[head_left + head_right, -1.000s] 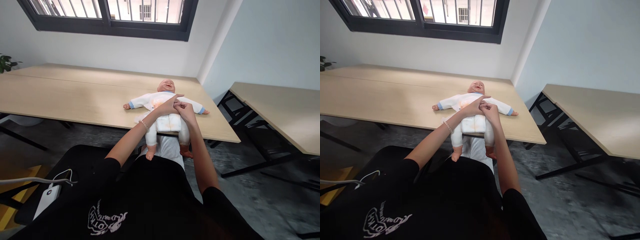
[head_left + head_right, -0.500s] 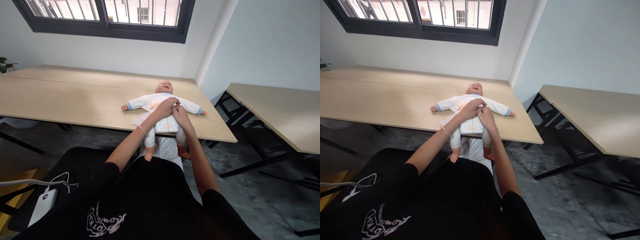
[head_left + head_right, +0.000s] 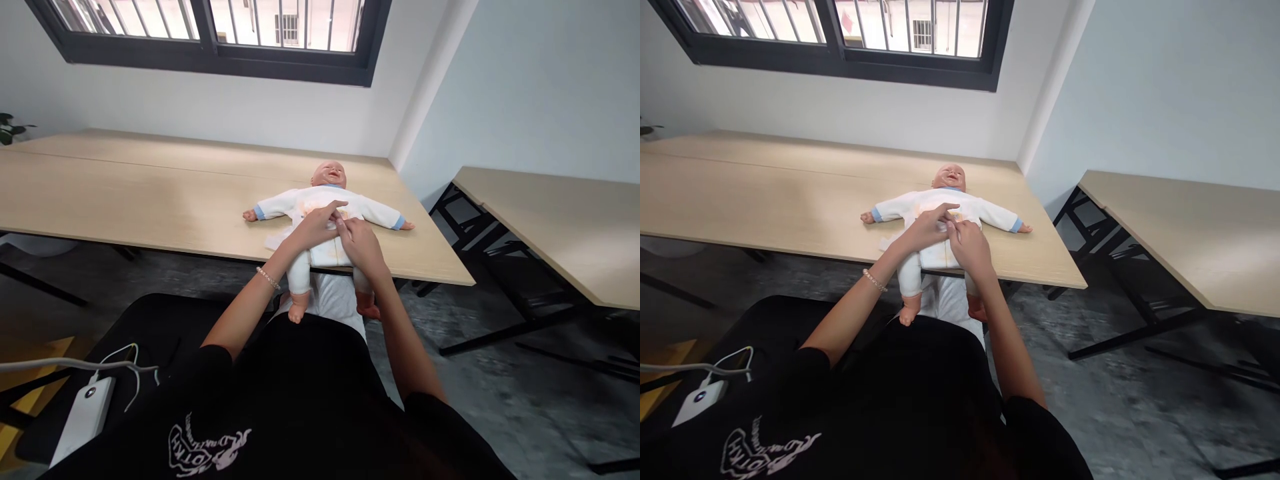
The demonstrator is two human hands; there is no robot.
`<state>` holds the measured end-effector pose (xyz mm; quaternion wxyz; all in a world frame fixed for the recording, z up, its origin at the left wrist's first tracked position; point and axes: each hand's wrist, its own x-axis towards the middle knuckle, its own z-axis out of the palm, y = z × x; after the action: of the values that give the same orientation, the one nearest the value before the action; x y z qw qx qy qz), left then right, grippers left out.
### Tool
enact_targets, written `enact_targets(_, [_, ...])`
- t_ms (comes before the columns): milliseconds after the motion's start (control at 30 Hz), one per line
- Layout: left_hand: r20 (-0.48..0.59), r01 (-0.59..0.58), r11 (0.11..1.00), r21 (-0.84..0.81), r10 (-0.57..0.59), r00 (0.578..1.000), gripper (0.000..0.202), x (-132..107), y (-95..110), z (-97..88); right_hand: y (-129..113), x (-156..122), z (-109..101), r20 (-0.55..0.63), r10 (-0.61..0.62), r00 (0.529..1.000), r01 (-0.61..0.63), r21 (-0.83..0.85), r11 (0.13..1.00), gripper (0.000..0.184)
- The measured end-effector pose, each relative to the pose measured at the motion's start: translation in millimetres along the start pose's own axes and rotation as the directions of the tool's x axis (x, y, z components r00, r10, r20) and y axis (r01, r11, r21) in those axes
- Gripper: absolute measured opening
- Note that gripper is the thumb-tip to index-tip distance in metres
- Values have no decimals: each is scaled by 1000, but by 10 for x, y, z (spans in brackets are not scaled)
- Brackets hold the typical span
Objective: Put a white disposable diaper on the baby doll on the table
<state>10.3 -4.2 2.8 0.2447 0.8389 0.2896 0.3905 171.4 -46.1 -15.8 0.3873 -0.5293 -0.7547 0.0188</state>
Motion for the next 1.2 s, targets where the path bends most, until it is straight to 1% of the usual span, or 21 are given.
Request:
enact_targets(100, [-13,-45,993,-112,44,999,45,-54,-42,-32,-42,-46,-11,-4,5,1000,-5,-40,999,55])
enact_targets(167, [-86,-28,986,-164,14,996,41,-95,-82,-59,-39,-42,-41,13,3,1000,-3,-32,999,51])
enact_targets(200, [-153,-3,985,-175,-24,988,38,-121,-109,-76,-31,-28,-64,23,1,1000,0,-19,1000,48])
enact_targets(233, [-234,33,984,-173,-74,969,34,-154,-143,-95,-22,-6,-91,31,-3,1000,3,-4,1000,45])
enact_targets(300, [-389,132,981,-142,-178,904,25,-241,-236,-137,-8,54,-142,36,-11,999,10,23,1000,38])
enact_targets(333, [-439,186,975,-126,-222,871,21,-295,-294,-159,-8,88,-161,32,-14,999,12,33,999,34])
enact_targets(367, [-460,234,966,-113,-260,849,18,-352,-357,-181,-15,123,-171,26,-16,1000,15,41,999,31])
enact_targets(400, [-457,272,956,-110,-292,841,15,-410,-422,-204,-29,155,-171,22,-19,1000,18,47,999,29])
enact_targets(433, [-428,297,948,-114,-317,847,14,-465,-486,-228,-50,184,-162,19,-25,999,24,53,998,27])
enact_targets(500, [-341,305,944,-126,-330,880,15,-555,-594,-281,-113,228,-118,31,-44,999,42,54,998,26])
enact_targets(600, [-166,246,968,-51,-251,954,26,-617,-676,-368,-231,261,-36,80,-72,994,72,-3,997,28])
enact_targets(667, [-86,222,972,74,-215,973,29,-614,-688,-410,-299,271,-3,114,-88,990,94,-55,994,31])
enact_targets(700, [-73,232,961,150,-224,972,26,-606,-689,-420,-326,275,3,128,-94,987,103,-72,992,33])
enact_targets(733, [-85,260,939,225,-246,965,20,-597,-688,-423,-347,280,4,137,-98,986,110,-80,991,34])
enact_targets(800, [-146,326,882,342,-293,945,6,-583,-689,-411,-378,292,-4,147,-107,983,120,-81,990,34])
enact_targets(867, [-200,367,849,379,-312,929,10,-583,-694,-396,-406,300,-12,150,-118,982,131,-81,988,34])
enact_targets(900, [-216,375,852,366,-314,925,11,-588,-697,-396,-425,300,-13,154,-128,980,141,-80,987,33])
enact_targets(967, [-240,378,880,286,-317,918,10,-599,-705,-417,-479,291,-2,177,-154,972,169,-76,983,32])
enact_targets(1100, [-325,387,921,47,-352,878,14,-572,-715,-507,-639,246,77,295,-219,930,246,-57,968,30])
enact_targets(1133, [-328,388,921,-24,-374,867,16,-551,-715,-528,-679,236,104,331,-227,916,261,-60,964,30])
enact_targets(1200, [-286,408,892,-196,-450,846,19,-506,-711,-562,-744,222,157,390,-238,890,288,-76,954,33])
